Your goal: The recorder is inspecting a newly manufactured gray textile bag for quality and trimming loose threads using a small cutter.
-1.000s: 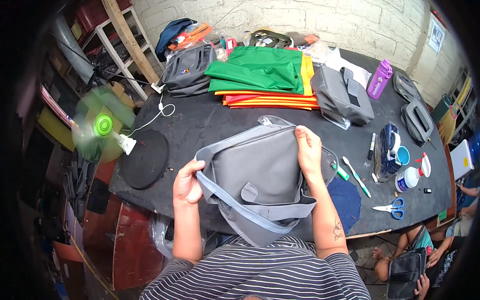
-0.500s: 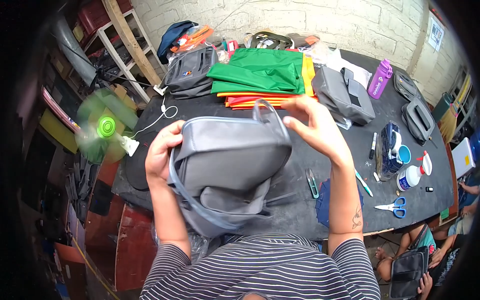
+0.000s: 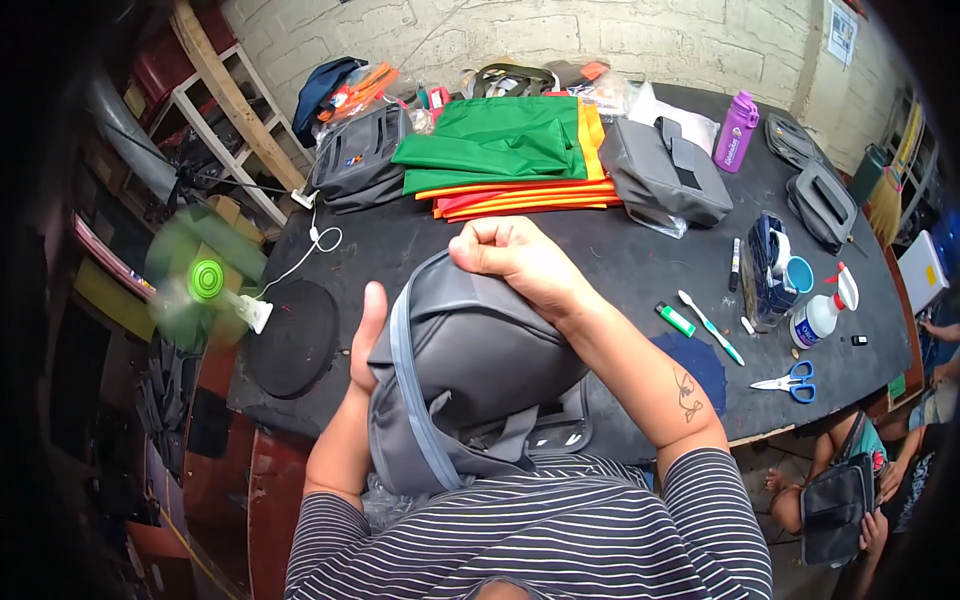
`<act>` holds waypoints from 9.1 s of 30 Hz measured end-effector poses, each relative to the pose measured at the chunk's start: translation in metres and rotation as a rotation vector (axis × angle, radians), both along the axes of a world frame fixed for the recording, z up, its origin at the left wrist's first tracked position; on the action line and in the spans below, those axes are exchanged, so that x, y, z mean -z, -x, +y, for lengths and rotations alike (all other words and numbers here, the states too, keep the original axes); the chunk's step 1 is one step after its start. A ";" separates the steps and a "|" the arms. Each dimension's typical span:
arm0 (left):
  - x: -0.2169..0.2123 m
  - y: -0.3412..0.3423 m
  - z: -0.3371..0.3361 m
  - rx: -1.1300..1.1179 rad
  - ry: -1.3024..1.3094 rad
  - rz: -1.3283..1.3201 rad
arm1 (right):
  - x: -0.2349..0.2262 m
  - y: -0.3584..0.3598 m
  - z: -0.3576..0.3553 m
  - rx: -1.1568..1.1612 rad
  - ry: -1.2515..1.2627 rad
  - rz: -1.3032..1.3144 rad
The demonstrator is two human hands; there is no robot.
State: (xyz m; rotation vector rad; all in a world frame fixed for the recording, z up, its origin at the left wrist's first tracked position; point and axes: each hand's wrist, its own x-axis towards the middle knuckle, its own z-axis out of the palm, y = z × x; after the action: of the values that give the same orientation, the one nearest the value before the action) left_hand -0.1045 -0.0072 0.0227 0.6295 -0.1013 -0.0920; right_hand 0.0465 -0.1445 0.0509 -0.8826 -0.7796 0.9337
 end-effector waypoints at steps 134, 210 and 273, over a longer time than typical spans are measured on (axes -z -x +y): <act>0.024 -0.008 -0.047 -1.674 -1.906 -0.816 | 0.083 0.063 -0.041 0.055 -0.147 0.243; -0.040 -0.019 0.027 0.589 -0.900 -0.232 | -0.049 -0.014 -0.038 -0.300 0.184 -0.661; 0.113 0.036 0.100 -0.310 -1.237 0.348 | 0.104 -0.045 -0.105 0.078 0.646 -1.160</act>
State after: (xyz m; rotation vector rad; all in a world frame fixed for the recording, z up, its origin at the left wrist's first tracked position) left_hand -0.1408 0.0932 -0.0899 1.8397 0.4306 0.0524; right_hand 0.0912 -0.2491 -0.0533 -2.0793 -1.4222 0.5304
